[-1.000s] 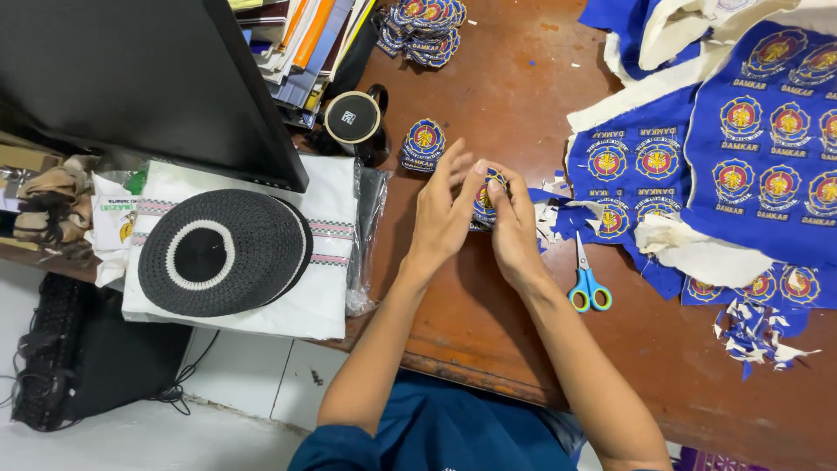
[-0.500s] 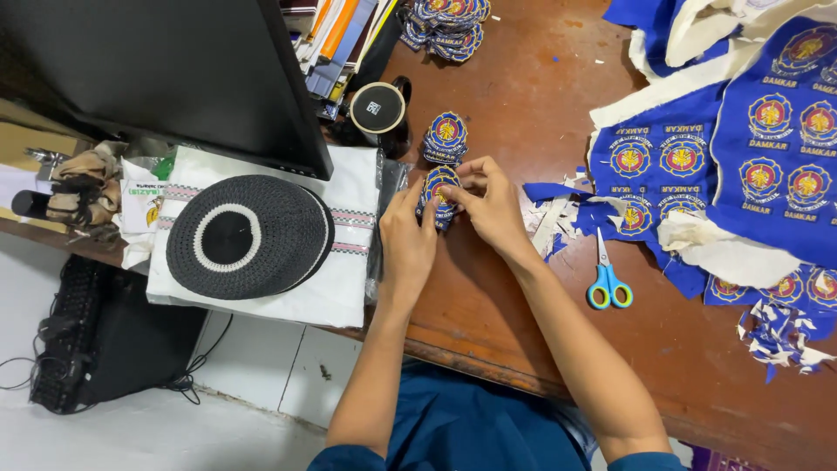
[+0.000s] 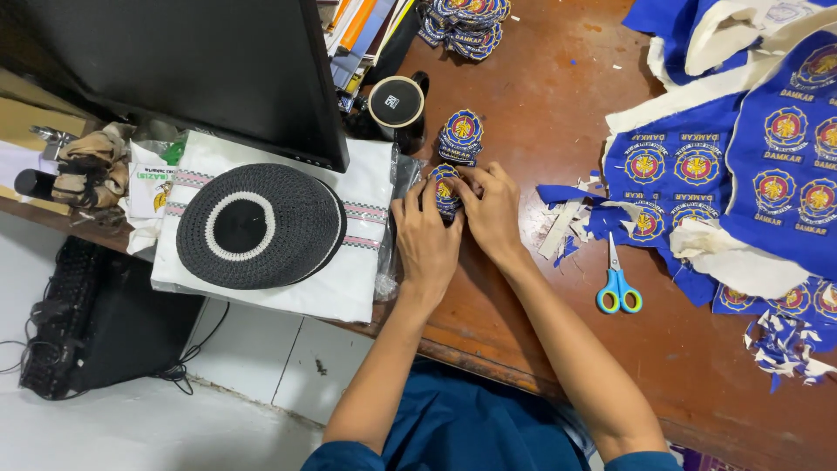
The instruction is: The person uses scissors to cut circular patches from a blue fabric sheet printed with repeating logos. They trim the edges of the patches, stack them on the table, and then cut a larger rectangular piece from the remaining fabric.
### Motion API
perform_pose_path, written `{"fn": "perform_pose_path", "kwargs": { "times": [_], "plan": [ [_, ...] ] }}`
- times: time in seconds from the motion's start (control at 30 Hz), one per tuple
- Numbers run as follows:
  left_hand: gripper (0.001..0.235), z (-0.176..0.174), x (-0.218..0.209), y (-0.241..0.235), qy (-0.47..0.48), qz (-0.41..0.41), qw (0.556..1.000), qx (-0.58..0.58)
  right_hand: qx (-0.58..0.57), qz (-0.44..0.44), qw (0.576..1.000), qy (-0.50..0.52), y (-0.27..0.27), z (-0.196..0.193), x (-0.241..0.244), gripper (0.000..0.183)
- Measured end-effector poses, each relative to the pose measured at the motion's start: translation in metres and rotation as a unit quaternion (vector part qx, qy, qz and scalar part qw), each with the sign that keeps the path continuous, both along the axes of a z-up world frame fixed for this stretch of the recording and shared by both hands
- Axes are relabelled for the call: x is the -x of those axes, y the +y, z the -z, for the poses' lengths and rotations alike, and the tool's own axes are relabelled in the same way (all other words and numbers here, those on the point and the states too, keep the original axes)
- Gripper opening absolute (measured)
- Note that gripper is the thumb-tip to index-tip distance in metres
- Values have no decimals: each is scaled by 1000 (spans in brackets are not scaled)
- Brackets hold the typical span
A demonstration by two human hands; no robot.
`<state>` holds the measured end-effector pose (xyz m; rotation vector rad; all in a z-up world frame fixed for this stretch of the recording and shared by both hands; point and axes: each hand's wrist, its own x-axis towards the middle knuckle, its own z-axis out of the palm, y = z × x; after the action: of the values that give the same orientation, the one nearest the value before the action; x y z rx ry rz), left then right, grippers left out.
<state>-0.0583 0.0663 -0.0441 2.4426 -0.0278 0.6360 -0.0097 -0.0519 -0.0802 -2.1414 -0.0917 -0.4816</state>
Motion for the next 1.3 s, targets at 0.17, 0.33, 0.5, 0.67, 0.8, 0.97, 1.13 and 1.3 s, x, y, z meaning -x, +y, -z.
{"fn": "perform_pose_path", "kwargs": {
  "times": [0.17,0.33,0.5,0.67,0.8,0.97,1.13,1.3],
  "plan": [
    [67,7,-7,-2,-12,-10,1000,-2,-24,3,1000,8,-5,-31,15,21],
    [64,-2,-6,0,-29,1,1000,5,-42,18,999,18,-29,-82,44,18],
    [75,-33,12,-10,-101,18,994,-33,-54,68,995,-44,-92,-105,82,10],
    [39,-60,12,-54,-134,181,973,44,16,202,974,-98,-177,-106,137,11],
    [23,-59,5,-91,-34,309,950,28,33,326,937,-124,-237,-95,184,17],
    [15,-72,-43,-133,120,371,920,-51,48,321,943,-70,-253,-99,212,17],
    [16,-57,-69,-168,197,360,906,-105,112,184,976,43,-186,-91,202,16],
    [20,-78,-56,-187,251,376,890,-66,236,203,949,50,-153,-68,204,20]
  ]
}}
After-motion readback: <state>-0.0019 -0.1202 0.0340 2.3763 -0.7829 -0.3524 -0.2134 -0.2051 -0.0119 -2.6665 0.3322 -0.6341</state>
